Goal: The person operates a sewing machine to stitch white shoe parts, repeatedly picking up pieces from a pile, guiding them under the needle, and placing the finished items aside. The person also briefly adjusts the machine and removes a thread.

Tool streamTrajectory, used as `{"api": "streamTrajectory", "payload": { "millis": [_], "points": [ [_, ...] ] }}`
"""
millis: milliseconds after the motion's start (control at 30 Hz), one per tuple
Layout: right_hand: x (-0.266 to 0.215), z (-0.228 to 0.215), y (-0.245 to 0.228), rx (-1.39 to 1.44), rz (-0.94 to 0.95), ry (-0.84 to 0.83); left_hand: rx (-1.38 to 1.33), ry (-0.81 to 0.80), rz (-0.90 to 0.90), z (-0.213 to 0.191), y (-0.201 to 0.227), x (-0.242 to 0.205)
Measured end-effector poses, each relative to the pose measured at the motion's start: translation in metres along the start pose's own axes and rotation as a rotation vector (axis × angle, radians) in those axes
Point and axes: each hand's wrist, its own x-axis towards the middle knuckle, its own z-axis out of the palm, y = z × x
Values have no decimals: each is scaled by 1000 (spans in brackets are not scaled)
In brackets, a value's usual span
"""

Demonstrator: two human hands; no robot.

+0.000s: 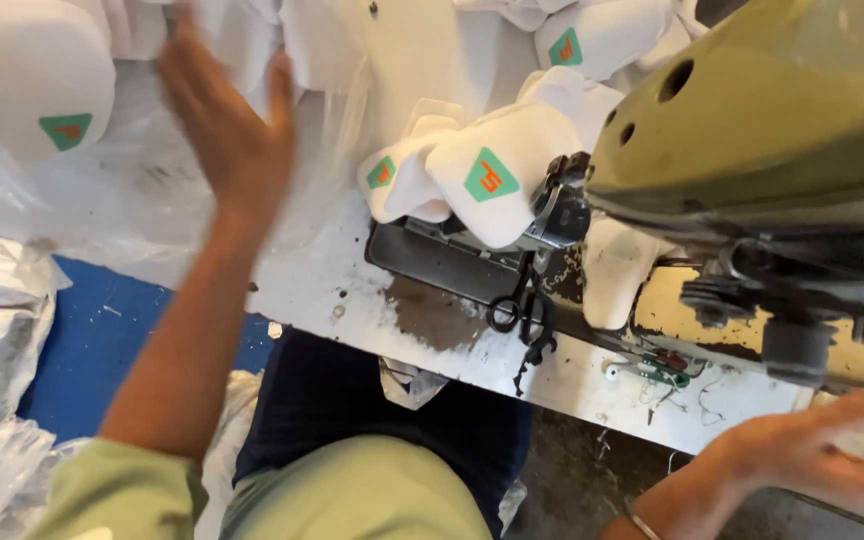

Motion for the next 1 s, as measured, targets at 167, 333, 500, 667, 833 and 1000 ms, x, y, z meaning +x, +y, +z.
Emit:
{"api": "streamTrajectory", "payload": {
  "millis": [167,333,500,667,833,1000],
  "points": [
    [-10,13,-109,633,388,-122,-212,-49,-106,-10,-45,3],
    [-13,23,-311,973,985,-1074,-352,-35,-141,-105,30,-49],
    [-68,13,-339,1306,1444,-1226,-568,-373,301,-176,90,-115],
    [-57,-6,-315,1315,1459,-1123,-797,-499,14,-196,123,-104],
    [-24,-34,-300,1386,1591,-1210,-1458,-952,-579,-171,117,-119],
    [-7,-47,-276,1014,953,-1198,-1176,-966,-122,-164,150,-107]
  ]
}}
